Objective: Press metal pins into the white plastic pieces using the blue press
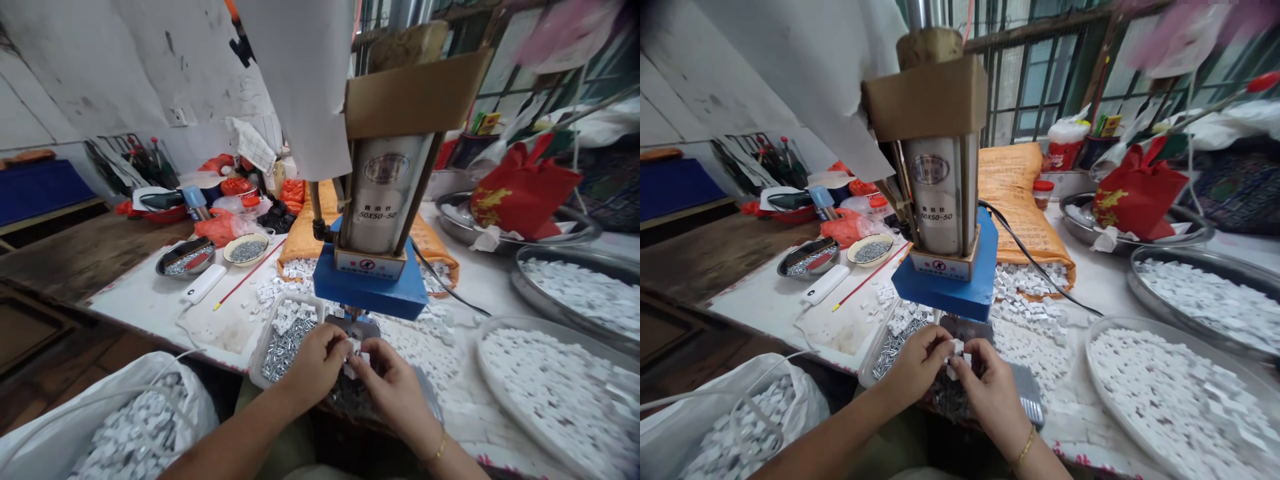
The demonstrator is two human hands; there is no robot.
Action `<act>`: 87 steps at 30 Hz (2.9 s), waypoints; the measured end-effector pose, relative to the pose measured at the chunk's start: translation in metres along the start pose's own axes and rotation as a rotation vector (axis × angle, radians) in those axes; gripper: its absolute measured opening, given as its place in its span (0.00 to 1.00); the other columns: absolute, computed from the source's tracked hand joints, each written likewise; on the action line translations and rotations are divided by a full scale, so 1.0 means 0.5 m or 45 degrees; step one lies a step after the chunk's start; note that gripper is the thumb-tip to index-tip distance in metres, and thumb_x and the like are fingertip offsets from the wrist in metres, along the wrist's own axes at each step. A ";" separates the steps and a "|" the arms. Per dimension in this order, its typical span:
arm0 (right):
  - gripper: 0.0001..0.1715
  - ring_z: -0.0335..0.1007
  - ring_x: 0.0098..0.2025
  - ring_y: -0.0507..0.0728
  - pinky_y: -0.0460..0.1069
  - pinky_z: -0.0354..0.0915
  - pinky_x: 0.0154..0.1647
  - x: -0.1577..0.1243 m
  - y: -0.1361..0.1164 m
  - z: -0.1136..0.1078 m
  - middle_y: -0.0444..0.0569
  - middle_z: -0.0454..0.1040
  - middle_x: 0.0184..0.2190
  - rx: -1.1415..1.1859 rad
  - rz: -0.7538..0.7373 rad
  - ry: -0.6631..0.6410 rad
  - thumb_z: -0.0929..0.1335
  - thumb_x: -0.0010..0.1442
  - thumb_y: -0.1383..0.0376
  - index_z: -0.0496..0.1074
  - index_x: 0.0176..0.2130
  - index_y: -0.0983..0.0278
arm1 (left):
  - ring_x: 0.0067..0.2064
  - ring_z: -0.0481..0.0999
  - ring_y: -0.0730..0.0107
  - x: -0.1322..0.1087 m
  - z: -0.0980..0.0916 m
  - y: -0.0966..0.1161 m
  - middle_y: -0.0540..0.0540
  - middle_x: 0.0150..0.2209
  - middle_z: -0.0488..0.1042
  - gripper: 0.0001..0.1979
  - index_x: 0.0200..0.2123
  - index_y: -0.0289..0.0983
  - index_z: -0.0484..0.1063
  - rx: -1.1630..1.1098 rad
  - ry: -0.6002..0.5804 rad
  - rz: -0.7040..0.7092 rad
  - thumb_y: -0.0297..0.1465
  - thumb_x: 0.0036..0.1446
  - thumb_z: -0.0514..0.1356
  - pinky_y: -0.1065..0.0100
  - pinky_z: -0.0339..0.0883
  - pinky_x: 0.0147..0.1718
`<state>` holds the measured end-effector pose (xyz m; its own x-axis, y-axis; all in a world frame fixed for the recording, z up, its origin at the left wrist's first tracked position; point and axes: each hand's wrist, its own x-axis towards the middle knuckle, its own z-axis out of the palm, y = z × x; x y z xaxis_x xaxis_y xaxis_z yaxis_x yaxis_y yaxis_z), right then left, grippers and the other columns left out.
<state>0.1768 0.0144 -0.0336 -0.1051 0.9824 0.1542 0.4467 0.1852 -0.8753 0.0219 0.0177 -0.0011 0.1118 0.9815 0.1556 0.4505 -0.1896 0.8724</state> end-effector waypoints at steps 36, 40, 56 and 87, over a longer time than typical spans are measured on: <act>0.08 0.69 0.38 0.60 0.55 0.66 0.39 0.067 -0.020 -0.010 0.51 0.72 0.34 -0.520 -0.453 -0.058 0.68 0.55 0.61 0.69 0.36 0.62 | 0.32 0.70 0.68 -0.016 -0.089 -0.084 0.49 0.26 0.69 0.11 0.25 0.36 0.68 0.323 0.086 -0.077 0.31 0.58 0.52 0.69 0.62 0.33; 0.10 0.69 0.40 0.61 0.56 0.67 0.40 0.047 -0.013 0.022 0.54 0.70 0.38 -0.457 -0.443 0.126 0.66 0.56 0.62 0.67 0.39 0.62 | 0.37 0.71 0.63 -0.037 -0.102 -0.108 0.45 0.34 0.72 0.06 0.35 0.38 0.71 0.759 -0.182 -0.031 0.31 0.57 0.55 0.66 0.61 0.35; 0.13 0.70 0.35 0.59 0.53 0.67 0.35 -0.007 0.029 0.016 0.50 0.72 0.31 -0.568 -0.356 -0.163 0.64 0.56 0.69 0.77 0.34 0.57 | 0.40 0.70 0.65 -0.048 -0.075 -0.146 0.45 0.35 0.69 0.08 0.31 0.37 0.68 0.653 -0.078 -0.037 0.22 0.55 0.51 0.67 0.63 0.39; 0.20 0.60 0.23 0.47 0.42 0.56 0.23 -0.035 -0.033 -0.006 0.42 0.73 0.24 1.060 0.649 0.023 0.77 0.39 0.58 0.75 0.32 0.64 | 0.29 0.73 0.72 -0.060 0.011 0.009 0.49 0.28 0.76 0.12 0.40 0.36 0.74 -0.016 -0.105 0.072 0.23 0.53 0.55 0.73 0.64 0.31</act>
<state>0.1742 -0.0057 -0.0206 -0.0565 0.9416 -0.3319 -0.3366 -0.3309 -0.8816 0.0254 -0.0130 -0.0043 0.2094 0.9636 0.1665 0.4303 -0.2437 0.8692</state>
